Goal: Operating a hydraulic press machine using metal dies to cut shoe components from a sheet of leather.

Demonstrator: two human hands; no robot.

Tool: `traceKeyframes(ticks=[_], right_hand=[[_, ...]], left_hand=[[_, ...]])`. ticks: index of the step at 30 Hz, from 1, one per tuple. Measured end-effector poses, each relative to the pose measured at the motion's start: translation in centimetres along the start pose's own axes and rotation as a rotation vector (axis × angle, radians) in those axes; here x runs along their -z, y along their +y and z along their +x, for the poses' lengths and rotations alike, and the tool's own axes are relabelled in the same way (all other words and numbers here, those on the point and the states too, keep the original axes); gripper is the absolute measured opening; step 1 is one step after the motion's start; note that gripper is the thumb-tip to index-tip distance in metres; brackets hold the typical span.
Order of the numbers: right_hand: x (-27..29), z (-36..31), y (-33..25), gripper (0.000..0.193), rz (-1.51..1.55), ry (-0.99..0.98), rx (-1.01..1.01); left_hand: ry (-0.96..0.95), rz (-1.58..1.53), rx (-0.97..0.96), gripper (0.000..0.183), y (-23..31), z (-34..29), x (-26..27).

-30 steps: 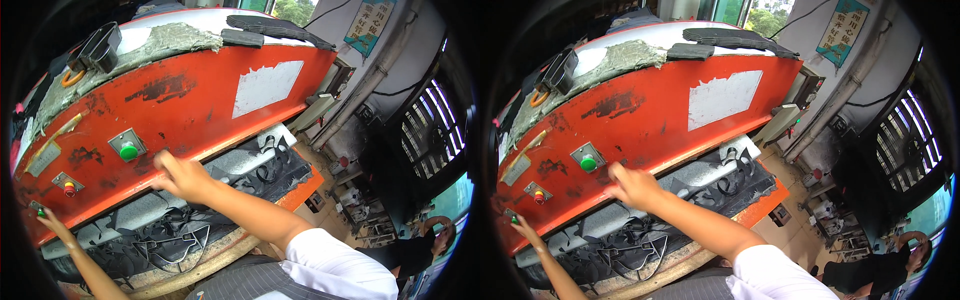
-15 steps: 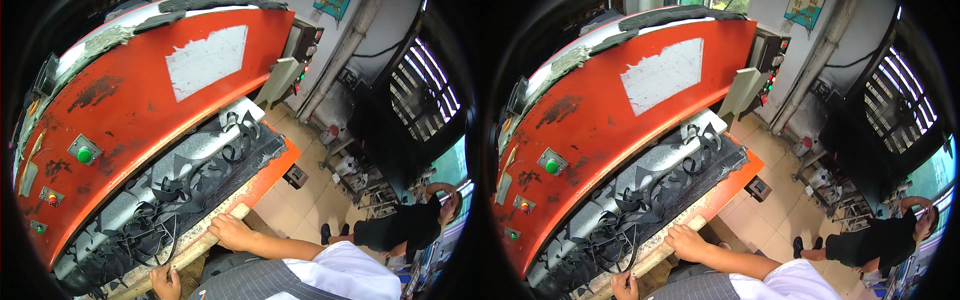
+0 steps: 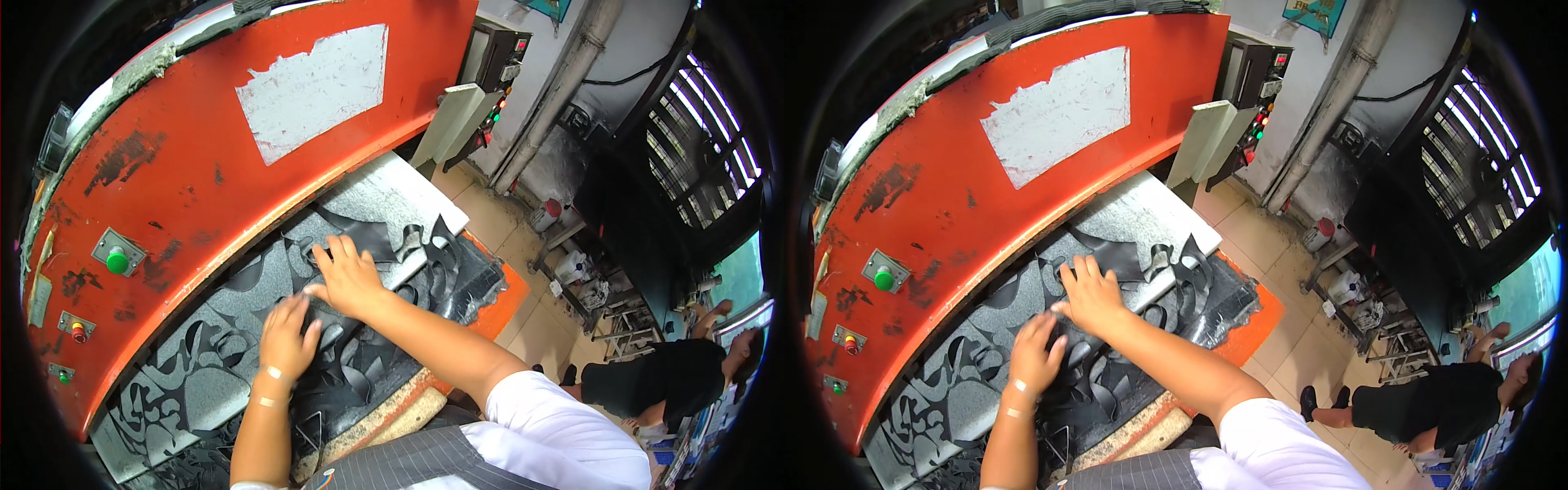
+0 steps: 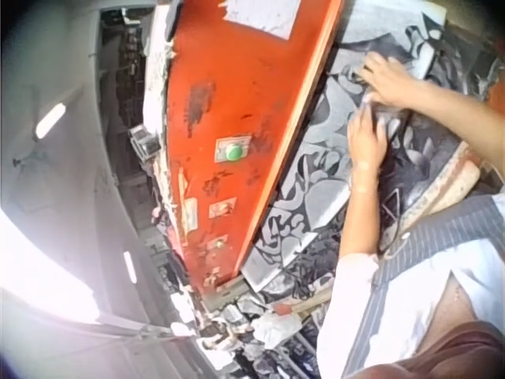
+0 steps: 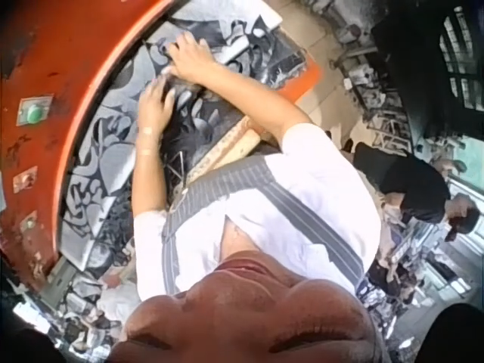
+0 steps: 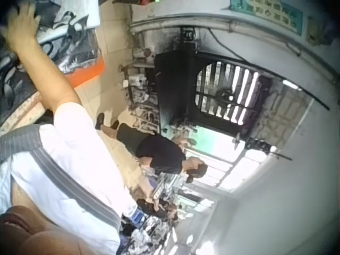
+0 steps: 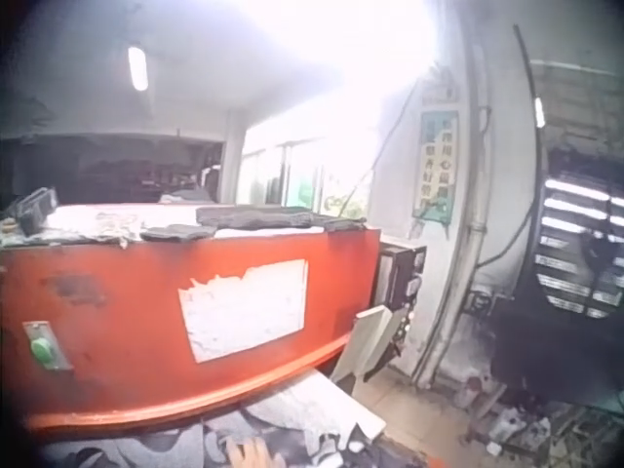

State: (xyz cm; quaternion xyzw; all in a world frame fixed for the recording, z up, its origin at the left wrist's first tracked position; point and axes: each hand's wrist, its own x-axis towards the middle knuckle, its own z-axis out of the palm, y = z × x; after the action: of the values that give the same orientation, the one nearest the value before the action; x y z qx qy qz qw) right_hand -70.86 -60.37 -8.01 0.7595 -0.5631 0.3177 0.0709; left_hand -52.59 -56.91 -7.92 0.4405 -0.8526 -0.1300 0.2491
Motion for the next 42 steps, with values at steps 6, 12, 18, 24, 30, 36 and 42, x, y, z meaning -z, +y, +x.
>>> traceKeyframes(ticks=[6,12,18,24,30,36,42], right_hand=[[-2.0,2.7,9.0,0.043,0.436,-0.408,-0.212],[6.9,-0.3,9.8,0.037,0.693,-0.326,0.267],[8.5,-8.9,1.8,0.053,0.719,-0.179,0.127],[8.9,-11.8,-1.9,0.047,1.055,-0.069,-0.329],[11.1,-12.3,-1.0,0.038,1.063,-0.287,-0.285],[12.1,-12.0,-1.6,0.038,1.002,-0.568,-0.226],[11.1,-13.2,-4.2,0.034,0.937,-0.325,-0.119]], left_hand=[[-0.097,0.077,0.115,0.054,0.1,2.3,-5.2],[-0.185,-0.925,0.476,0.045,2.4,0.9,-3.8],[0.006,-2.002,0.862,0.032,8.9,-1.4,-4.3],[0.267,-1.735,0.556,0.04,11.5,-2.6,-3.6],[0.053,-1.52,0.458,0.045,9.5,-5.6,-2.1],[0.0,-1.365,0.407,0.047,9.0,-8.0,-1.7],[0.165,-1.401,0.483,0.042,9.1,-9.9,-1.4]])
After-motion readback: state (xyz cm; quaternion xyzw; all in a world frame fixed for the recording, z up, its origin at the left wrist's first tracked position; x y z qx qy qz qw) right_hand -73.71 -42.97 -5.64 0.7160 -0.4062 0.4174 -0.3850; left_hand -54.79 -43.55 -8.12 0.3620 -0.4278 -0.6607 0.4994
